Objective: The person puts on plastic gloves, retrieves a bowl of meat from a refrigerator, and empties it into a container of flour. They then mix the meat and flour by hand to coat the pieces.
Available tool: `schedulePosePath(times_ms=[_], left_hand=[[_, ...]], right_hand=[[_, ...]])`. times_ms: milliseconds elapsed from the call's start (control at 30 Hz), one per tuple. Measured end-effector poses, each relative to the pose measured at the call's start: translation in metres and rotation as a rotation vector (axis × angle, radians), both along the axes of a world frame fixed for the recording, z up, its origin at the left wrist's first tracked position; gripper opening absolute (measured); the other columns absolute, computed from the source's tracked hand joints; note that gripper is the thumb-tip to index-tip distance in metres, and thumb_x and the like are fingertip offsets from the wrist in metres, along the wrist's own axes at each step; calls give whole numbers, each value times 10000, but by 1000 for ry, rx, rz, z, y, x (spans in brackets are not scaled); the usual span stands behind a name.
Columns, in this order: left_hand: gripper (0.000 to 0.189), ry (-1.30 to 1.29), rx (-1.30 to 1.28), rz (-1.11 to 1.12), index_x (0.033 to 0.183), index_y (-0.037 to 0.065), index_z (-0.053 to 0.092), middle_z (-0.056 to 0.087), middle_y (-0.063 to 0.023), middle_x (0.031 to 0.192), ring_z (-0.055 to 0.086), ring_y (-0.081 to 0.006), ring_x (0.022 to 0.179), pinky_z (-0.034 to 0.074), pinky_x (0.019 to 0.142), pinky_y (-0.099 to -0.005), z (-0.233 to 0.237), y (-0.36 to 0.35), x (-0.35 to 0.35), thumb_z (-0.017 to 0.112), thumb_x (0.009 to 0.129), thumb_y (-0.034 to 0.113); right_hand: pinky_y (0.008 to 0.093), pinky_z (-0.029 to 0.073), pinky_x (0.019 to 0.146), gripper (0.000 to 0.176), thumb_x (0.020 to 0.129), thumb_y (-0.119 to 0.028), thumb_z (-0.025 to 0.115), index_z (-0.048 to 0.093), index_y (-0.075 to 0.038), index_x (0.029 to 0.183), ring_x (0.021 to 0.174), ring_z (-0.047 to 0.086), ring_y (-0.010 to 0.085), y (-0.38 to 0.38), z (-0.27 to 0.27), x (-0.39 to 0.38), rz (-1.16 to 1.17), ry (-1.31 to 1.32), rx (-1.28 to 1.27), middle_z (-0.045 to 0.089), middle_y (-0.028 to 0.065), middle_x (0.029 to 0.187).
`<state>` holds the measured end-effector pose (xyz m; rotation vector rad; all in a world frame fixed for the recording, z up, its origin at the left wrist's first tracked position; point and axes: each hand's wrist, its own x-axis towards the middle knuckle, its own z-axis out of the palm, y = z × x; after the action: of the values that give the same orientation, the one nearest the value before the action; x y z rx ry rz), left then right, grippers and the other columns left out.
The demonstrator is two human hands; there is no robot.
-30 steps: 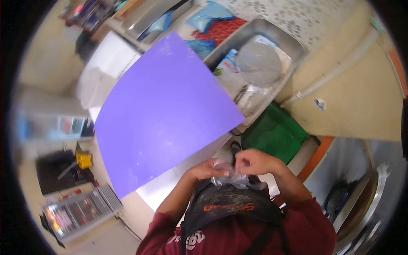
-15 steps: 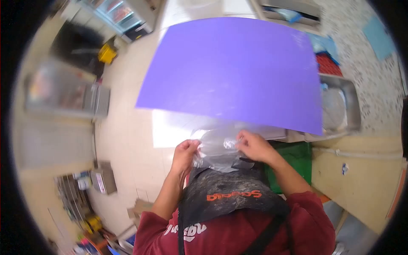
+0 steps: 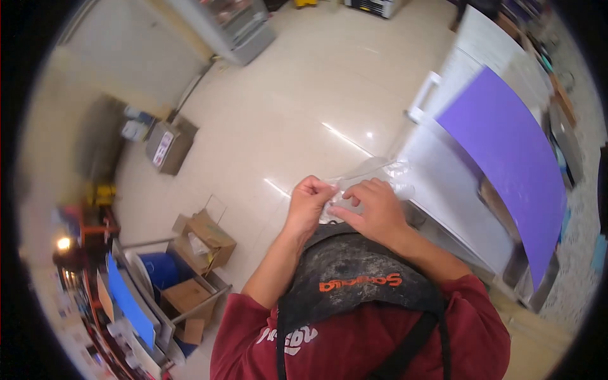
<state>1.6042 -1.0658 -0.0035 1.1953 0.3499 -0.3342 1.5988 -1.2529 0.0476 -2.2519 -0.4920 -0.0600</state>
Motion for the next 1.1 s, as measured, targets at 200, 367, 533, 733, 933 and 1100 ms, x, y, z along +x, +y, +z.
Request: schedulePosePath(times_ms=[200,367,533,733,933,1100], left_hand=[[270,80,-179,207,835,124,460,634,-50,750,536,-91,570,364,472,-219,4,100,45,712,932,135],[229,143,-269,387,855,118,496,609,-28,760,569,-102,625,435,509,-250,-25,159,101,704,943,157],[266,224,-376,410,972,89,548,630,-28,863,610,-126,754,486,616,-255,-37,211,194,589,1012,349],[383,125,-322,500,1143,36,537,651,-106,1021,647,-215,919,542,801,-337,-24,269,321,498,1042,403],[420,117,-350,536,1155,17,531,646,-120,1021,650,-226,914,551,814,-360,-15,311,443,461,1054,419],[456,187,-162,515,1124,8,553,646,-107,994,647,-204,846,548,755,-354,10,355,558,456,1049,448]], right_hand=[[369,509,686,241,857,-264,729,711,-30,911,715,645,279,122,-18,97,368,410,192,690,146,810],[320,513,723,204,884,-225,719,688,-24,895,761,637,180,184,-54,168,371,594,370,679,94,811],[295,495,697,264,856,-242,789,654,-23,918,775,598,122,256,-76,284,564,677,232,656,34,821],[309,503,700,271,902,-259,738,639,-8,888,750,598,133,324,-75,445,840,572,165,653,70,788],[284,502,685,249,935,-253,703,635,-13,932,757,598,122,378,-49,568,941,692,115,647,51,816],[256,502,667,208,964,-219,660,605,-21,936,741,582,96,416,-55,690,853,974,189,634,37,867]])
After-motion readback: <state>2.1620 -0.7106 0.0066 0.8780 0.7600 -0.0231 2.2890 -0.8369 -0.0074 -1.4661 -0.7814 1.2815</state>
